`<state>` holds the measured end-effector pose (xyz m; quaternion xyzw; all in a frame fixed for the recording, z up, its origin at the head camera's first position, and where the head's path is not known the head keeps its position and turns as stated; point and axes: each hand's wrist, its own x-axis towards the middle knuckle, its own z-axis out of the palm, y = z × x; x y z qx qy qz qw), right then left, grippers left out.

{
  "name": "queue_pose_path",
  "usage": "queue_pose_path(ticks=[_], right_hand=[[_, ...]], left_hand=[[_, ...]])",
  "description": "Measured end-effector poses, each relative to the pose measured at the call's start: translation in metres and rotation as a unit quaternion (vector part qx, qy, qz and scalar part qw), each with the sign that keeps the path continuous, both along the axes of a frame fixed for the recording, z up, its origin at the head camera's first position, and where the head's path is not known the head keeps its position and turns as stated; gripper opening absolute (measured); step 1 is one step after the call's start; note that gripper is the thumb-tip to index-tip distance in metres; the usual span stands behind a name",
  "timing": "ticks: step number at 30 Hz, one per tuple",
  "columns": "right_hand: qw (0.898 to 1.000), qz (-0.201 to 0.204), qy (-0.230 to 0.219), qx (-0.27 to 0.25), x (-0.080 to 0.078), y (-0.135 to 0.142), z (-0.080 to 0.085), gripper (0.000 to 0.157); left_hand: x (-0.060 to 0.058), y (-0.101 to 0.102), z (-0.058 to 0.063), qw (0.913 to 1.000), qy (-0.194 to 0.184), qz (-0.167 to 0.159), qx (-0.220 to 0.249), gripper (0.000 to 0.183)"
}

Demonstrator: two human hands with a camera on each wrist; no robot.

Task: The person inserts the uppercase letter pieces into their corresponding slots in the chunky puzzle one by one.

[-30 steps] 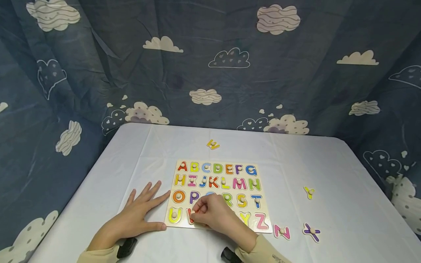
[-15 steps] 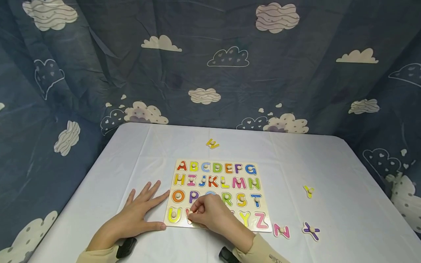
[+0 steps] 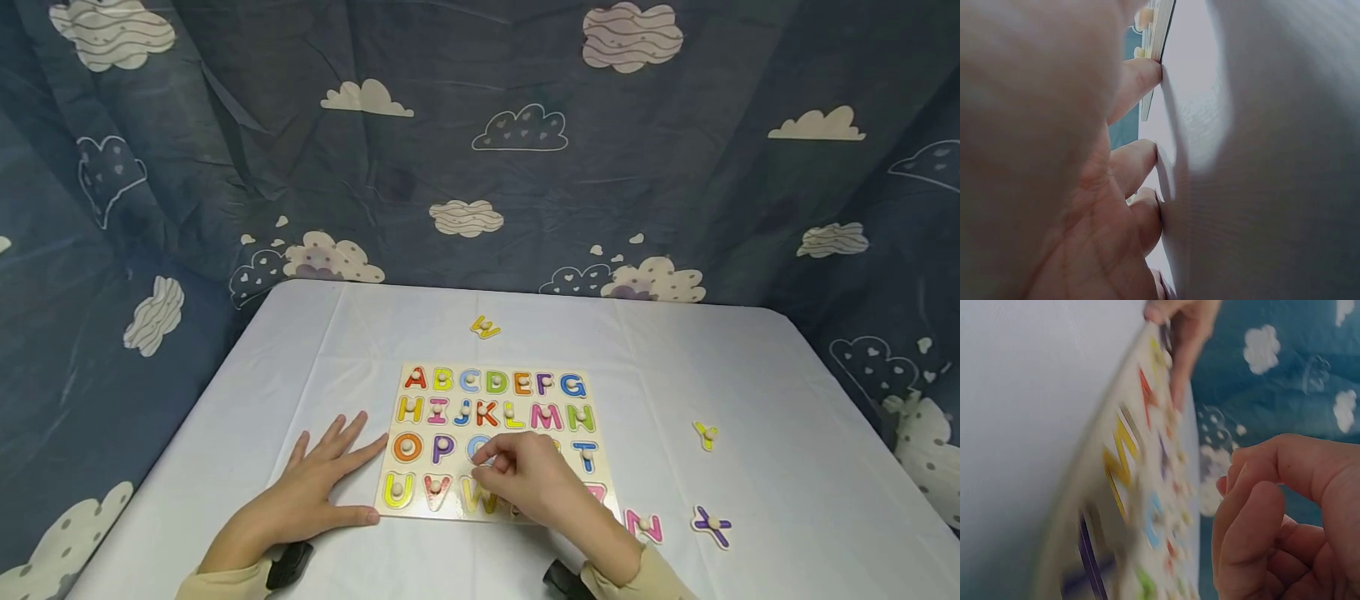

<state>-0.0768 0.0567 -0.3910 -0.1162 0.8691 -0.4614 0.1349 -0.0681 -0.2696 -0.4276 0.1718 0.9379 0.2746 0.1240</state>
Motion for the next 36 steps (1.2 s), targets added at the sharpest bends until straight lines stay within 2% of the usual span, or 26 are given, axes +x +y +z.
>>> queue_pose_path(ticks=[5, 10, 17, 20, 24, 28, 31, 36], right_hand=[[0.998, -0.058, -0.001, 0.017, 0.001, 0.035, 0.013, 0.006], [0.993, -0.103, -0.001, 0.057, 0.004, 0.080, 0.020, 0.011], [0.982, -0.149, 0.006, 0.118, 0.003, 0.147, 0.020, 0.024], [0.981, -0.145, 0.020, 0.127, -0.004, 0.164, 0.023, 0.026], [0.985, -0.122, 0.038, 0.117, -0.027, 0.163, 0.029, 0.026], [0.990, -0.103, 0.033, 0.090, -0.057, 0.145, 0.031, 0.030], [0.993, -0.093, 0.033, 0.067, -0.084, 0.123, 0.025, 0.033], [0.994, -0.098, 0.034, 0.036, -0.129, 0.084, 0.006, 0.035]], left_hand=[[0.000, 0.000, 0.000, 1.0000, 0.000, 0.000, 0.002, 0.101], [0.000, 0.001, 0.000, 1.0000, 0.002, 0.001, -0.003, 0.100], [0.000, 0.002, 0.000, 0.9999, -0.008, 0.006, -0.008, 0.101], [0.000, 0.003, 0.000, 0.9999, -0.011, 0.007, -0.009, 0.102], [-0.001, 0.001, -0.001, 0.9999, -0.011, 0.007, -0.006, 0.102], [-0.001, 0.000, -0.002, 1.0000, -0.003, 0.005, -0.002, 0.102], [-0.001, 0.000, -0.001, 1.0000, -0.002, 0.006, -0.002, 0.102], [0.000, 0.001, 0.000, 0.9999, -0.009, 0.008, -0.002, 0.102]])
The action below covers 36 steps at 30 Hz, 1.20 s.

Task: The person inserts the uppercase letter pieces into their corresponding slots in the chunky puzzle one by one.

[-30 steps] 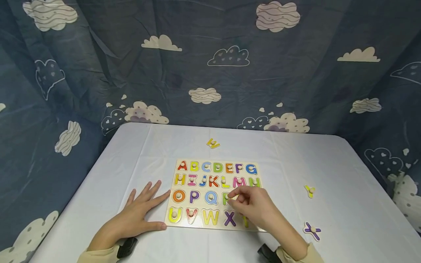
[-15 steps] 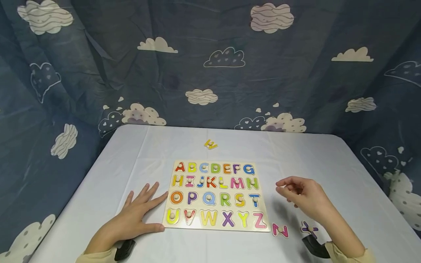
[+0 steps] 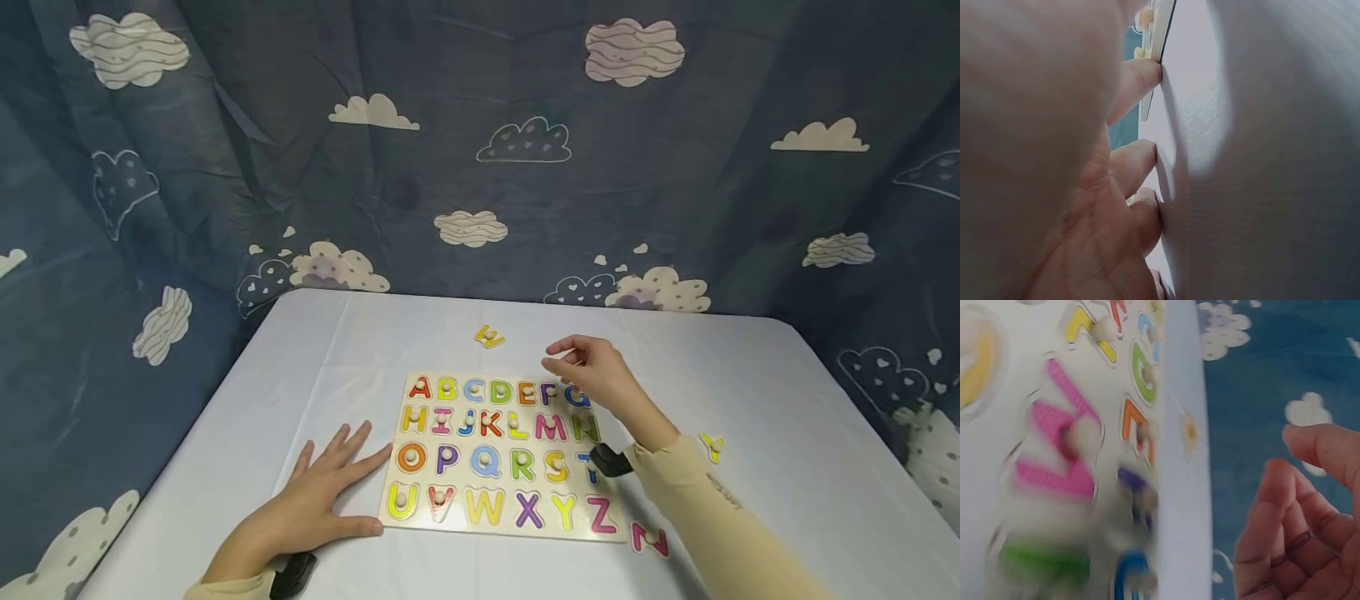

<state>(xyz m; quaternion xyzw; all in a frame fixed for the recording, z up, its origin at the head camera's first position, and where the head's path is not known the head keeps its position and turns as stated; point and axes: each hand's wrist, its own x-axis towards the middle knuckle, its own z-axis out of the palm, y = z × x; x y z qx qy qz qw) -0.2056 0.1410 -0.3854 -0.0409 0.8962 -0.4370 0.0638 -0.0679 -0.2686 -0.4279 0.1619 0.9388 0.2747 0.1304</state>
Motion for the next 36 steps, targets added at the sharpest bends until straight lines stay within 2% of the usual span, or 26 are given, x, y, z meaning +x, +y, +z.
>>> queue_pose_path(ticks=[8, 15, 19, 28, 36], right_hand=[[0.999, -0.041, -0.011, -0.006, -0.046, -0.051, -0.031, 0.033], [0.996, -0.080, -0.026, -0.007, -0.065, -0.074, -0.049, 0.027], [0.995, -0.093, -0.025, -0.010, -0.072, -0.082, -0.052, 0.023], [0.994, -0.089, -0.064, -0.012, -0.089, -0.087, -0.048, 0.023], [0.993, -0.094, -0.076, -0.001, -0.094, -0.094, -0.045, 0.017]], left_hand=[[0.003, 0.002, -0.003, 1.0000, -0.006, -0.002, 0.004, 0.101], [0.004, 0.002, -0.004, 0.9999, -0.006, -0.002, 0.011, 0.102], [0.003, 0.001, -0.003, 0.9999, -0.006, 0.002, 0.011, 0.101], [0.002, -0.001, -0.003, 0.9999, -0.011, 0.012, 0.002, 0.101], [0.000, -0.001, -0.001, 0.9999, -0.007, 0.008, 0.001, 0.102]])
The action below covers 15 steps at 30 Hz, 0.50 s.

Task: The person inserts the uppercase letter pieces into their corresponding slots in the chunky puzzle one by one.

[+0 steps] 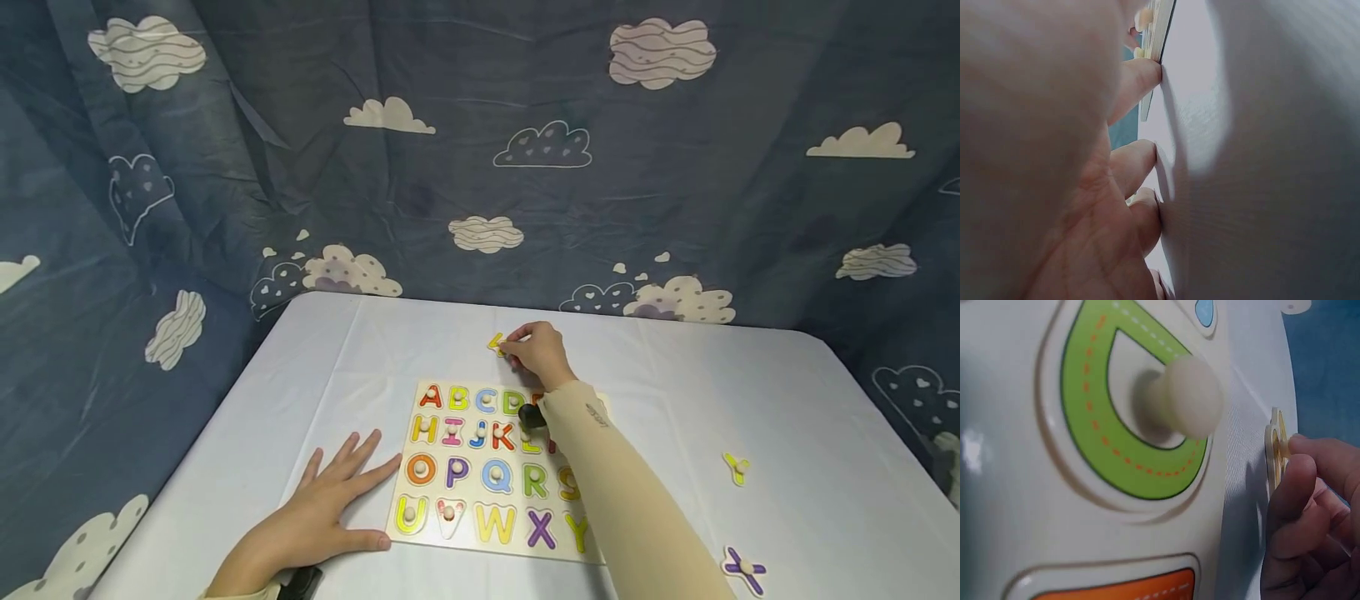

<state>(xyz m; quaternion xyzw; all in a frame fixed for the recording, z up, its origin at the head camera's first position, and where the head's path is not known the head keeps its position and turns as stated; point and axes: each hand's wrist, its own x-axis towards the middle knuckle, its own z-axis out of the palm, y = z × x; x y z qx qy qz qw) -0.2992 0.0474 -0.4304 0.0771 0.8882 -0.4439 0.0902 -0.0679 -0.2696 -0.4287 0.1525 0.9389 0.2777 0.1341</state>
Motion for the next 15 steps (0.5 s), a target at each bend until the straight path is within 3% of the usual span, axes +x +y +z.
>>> queue_pose_path(ticks=[15], right_hand=[[0.997, -0.002, 0.041, 0.072, 0.000, -0.012, 0.001, 0.015]], left_hand=[[-0.001, -0.001, -0.001, 1.0000, 0.008, -0.003, 0.002, 0.101]])
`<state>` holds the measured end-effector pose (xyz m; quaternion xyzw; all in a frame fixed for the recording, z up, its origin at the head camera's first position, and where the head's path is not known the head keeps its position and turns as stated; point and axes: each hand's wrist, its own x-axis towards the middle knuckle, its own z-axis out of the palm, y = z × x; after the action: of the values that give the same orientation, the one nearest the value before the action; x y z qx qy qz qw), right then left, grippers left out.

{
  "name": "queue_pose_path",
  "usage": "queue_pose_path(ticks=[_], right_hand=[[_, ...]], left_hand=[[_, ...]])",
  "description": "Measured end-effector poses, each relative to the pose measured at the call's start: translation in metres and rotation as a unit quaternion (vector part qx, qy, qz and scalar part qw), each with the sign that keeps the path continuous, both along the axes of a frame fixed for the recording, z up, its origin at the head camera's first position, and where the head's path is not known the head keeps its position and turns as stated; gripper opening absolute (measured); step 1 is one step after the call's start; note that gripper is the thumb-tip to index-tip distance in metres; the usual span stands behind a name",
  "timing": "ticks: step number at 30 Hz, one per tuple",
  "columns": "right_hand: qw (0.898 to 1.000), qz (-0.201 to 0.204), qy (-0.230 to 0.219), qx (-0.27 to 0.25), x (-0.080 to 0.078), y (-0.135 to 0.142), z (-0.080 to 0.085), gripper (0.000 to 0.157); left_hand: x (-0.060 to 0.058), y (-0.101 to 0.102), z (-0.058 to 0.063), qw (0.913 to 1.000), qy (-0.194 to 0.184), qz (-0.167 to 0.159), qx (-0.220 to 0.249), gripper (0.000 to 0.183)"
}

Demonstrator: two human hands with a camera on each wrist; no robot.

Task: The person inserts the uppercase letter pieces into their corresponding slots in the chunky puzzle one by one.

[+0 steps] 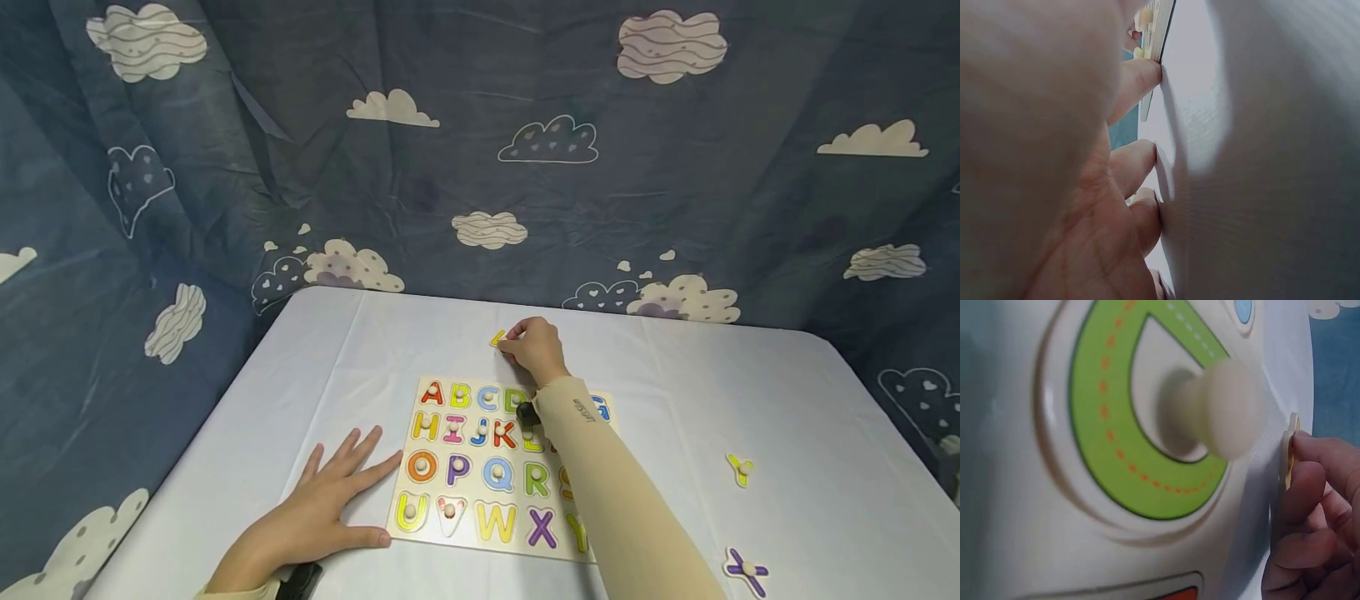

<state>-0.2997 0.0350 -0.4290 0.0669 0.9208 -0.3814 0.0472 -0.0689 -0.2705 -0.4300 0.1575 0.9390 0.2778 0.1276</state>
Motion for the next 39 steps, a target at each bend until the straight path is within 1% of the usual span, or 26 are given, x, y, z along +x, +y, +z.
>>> queue_pose_path(ticks=[4, 10, 16, 21, 27, 32, 39], right_hand=[[1.000, 0.006, 0.014, 0.021, 0.000, -0.001, 0.001, 0.016], [0.999, 0.009, 0.011, 0.032, 0.001, 0.000, 0.001, 0.015], [1.000, 0.020, 0.014, 0.018, 0.004, 0.009, 0.001, 0.015], [0.999, 0.034, 0.017, 0.009, 0.007, 0.017, 0.002, 0.016], [0.998, 0.064, 0.019, -0.006, 0.010, 0.027, 0.005, 0.016], [0.996, 0.086, 0.006, -0.015, 0.019, 0.040, 0.007, 0.019], [0.994, 0.104, 0.001, -0.012, 0.036, 0.055, 0.015, 0.022]], left_hand=[[0.000, 0.000, 0.001, 1.0000, 0.003, -0.002, -0.001, 0.101], [0.001, 0.002, 0.002, 1.0000, 0.008, -0.005, 0.000, 0.101], [0.001, 0.004, 0.004, 0.9999, 0.008, -0.008, 0.004, 0.101], [0.002, 0.003, 0.003, 0.9999, 0.015, -0.007, -0.002, 0.101], [0.003, 0.001, 0.001, 0.9998, 0.019, -0.006, -0.001, 0.101], [0.003, 0.001, 0.001, 0.9999, 0.016, -0.006, 0.000, 0.101], [0.002, 0.001, 0.001, 0.9998, 0.017, -0.007, -0.004, 0.101]])
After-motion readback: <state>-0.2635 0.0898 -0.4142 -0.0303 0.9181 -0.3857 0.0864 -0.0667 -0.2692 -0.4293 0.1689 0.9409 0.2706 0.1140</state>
